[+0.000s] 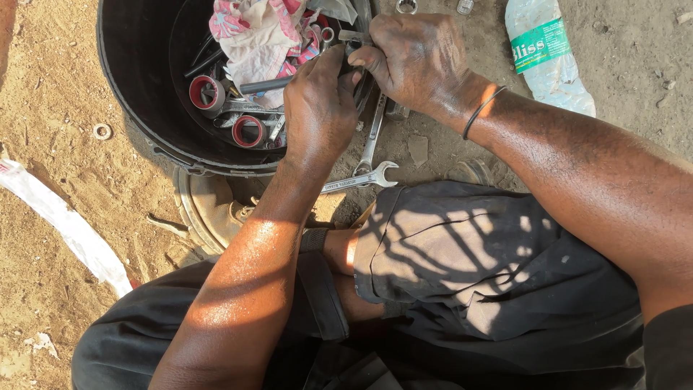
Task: The person sits on the ground and assembles a short black pipe with metal fittings. They use a wrench to tighten a nut onto the pipe, then wrap the threads with white tape and screw on a brass connector.
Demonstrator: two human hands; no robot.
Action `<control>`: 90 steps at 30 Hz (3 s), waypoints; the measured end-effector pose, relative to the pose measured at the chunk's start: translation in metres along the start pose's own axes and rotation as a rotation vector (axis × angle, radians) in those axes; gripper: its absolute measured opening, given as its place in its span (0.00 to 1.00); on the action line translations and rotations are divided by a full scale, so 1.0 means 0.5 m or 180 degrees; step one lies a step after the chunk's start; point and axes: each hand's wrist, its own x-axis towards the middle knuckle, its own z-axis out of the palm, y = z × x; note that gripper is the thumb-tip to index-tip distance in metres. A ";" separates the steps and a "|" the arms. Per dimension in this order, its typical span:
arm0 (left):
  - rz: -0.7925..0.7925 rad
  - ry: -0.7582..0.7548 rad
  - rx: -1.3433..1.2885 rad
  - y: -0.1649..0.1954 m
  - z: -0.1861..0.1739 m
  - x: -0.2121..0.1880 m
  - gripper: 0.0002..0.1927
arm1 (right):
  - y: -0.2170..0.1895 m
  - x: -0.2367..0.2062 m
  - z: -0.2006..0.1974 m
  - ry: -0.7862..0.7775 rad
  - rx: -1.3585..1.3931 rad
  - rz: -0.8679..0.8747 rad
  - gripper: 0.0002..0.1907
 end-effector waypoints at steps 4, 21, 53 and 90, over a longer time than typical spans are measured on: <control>-0.0151 -0.0089 -0.0058 0.002 -0.001 0.001 0.14 | 0.001 -0.001 0.006 -0.0022 -0.0018 0.0015 0.28; 0.0035 0.0085 0.0126 0.002 0.001 -0.002 0.12 | 0.000 -0.007 0.008 -0.0049 0.0062 0.0080 0.26; -0.0016 0.0245 0.0238 -0.002 -0.005 -0.010 0.12 | -0.039 0.011 -0.003 -0.0188 0.0136 0.0329 0.23; -0.0249 -0.0164 -0.0246 -0.007 -0.011 0.001 0.11 | -0.002 0.007 -0.004 -0.0190 -0.0289 0.0019 0.36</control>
